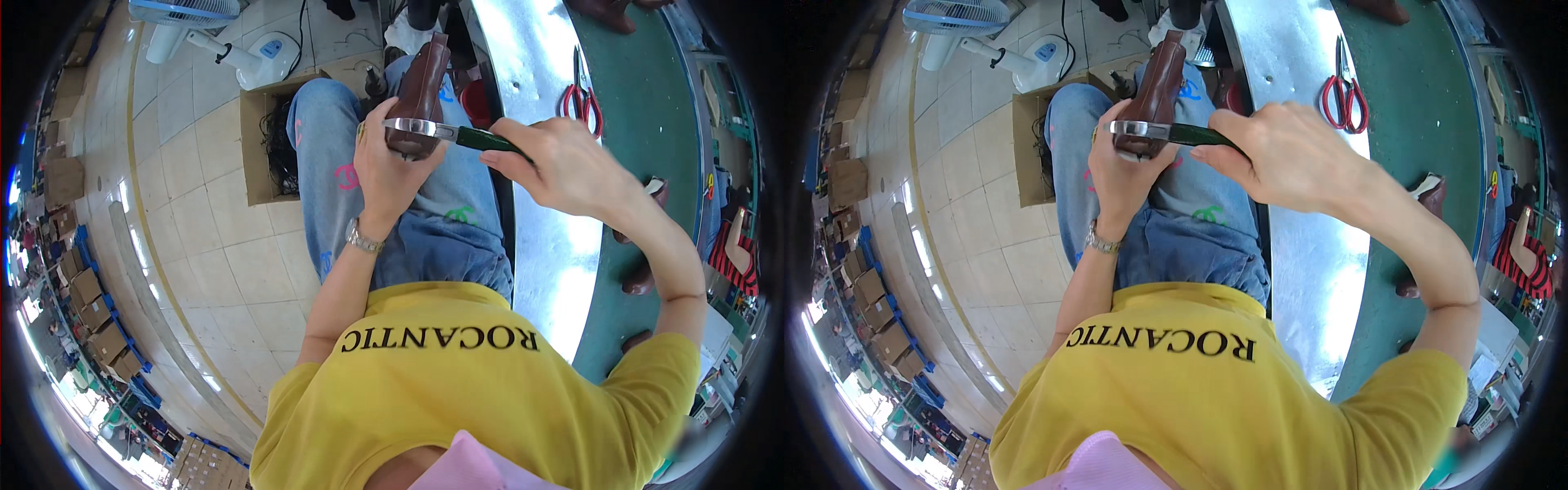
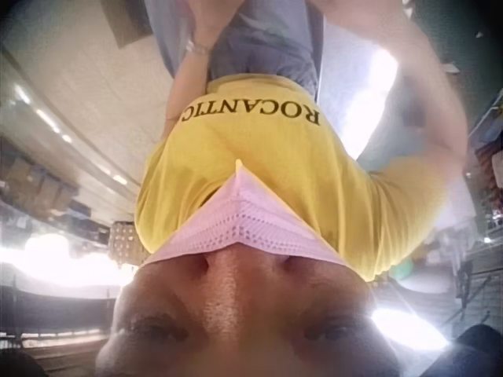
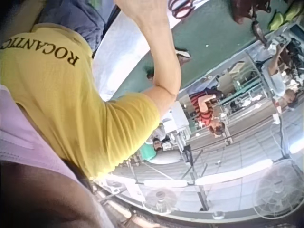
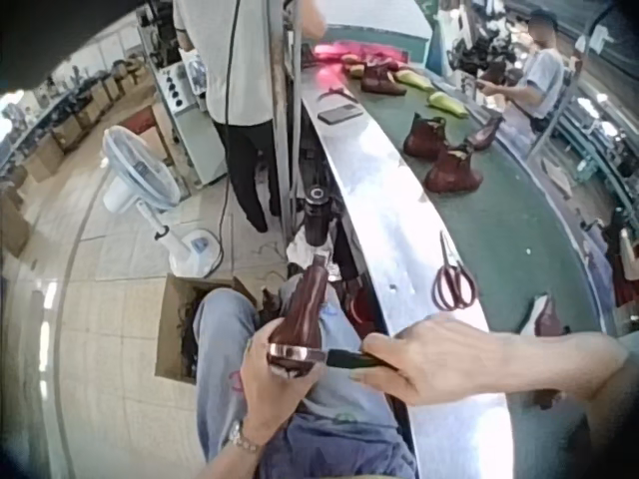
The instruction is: The recorder is assembling and inspecting a leather boot, using tools to pull and secure materials around a shoe last.
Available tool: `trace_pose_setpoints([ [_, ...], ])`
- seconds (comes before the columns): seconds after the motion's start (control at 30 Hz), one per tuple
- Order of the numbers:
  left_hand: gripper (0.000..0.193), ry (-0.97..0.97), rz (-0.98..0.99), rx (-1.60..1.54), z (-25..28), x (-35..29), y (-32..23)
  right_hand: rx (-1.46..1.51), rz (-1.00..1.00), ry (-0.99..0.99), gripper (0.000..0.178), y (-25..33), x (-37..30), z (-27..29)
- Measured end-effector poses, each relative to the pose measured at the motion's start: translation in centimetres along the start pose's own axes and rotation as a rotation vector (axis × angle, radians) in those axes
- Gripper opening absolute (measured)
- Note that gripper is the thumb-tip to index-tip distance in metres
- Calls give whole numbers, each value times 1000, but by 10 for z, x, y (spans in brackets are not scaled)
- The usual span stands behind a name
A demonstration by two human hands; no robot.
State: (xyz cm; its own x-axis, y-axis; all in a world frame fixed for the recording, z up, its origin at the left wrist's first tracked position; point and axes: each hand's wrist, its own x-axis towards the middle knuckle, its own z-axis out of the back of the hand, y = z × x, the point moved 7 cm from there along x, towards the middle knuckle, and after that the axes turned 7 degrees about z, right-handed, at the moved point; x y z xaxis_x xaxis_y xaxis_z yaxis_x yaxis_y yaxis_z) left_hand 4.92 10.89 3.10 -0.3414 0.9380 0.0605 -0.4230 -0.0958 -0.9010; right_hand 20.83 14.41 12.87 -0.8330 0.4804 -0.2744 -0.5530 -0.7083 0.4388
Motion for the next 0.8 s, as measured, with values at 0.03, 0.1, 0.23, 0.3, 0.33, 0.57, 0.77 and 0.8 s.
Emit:
trace_pose_setpoints([
  [0.03,68,21,77,-3,5,-7,4,21,3,7,29,12,-2,4],
  [0.1,70,4,11,63,14,-7,-3,233,158,-492,24,36,-9,45],
  [0.23,70,24,-15,41,8,-10,-6,139,12,-340,26,5,-4,-18],
  [0.3,70,20,-18,48,8,-9,-4,54,21,-311,25,5,-9,-8],
  [0.33,71,12,-3,65,14,-12,-2,-18,38,-271,25,13,-8,0],
  [0.57,71,33,-6,-1,7,-10,-3,94,18,-285,29,0,-10,-27],
  [0.77,73,-176,-58,56,35,-34,-9,130,-323,-552,36,-42,-47,-22],
  [0.8,73,-183,-43,64,37,-39,-8,65,-462,-568,37,-57,-58,-31],
])
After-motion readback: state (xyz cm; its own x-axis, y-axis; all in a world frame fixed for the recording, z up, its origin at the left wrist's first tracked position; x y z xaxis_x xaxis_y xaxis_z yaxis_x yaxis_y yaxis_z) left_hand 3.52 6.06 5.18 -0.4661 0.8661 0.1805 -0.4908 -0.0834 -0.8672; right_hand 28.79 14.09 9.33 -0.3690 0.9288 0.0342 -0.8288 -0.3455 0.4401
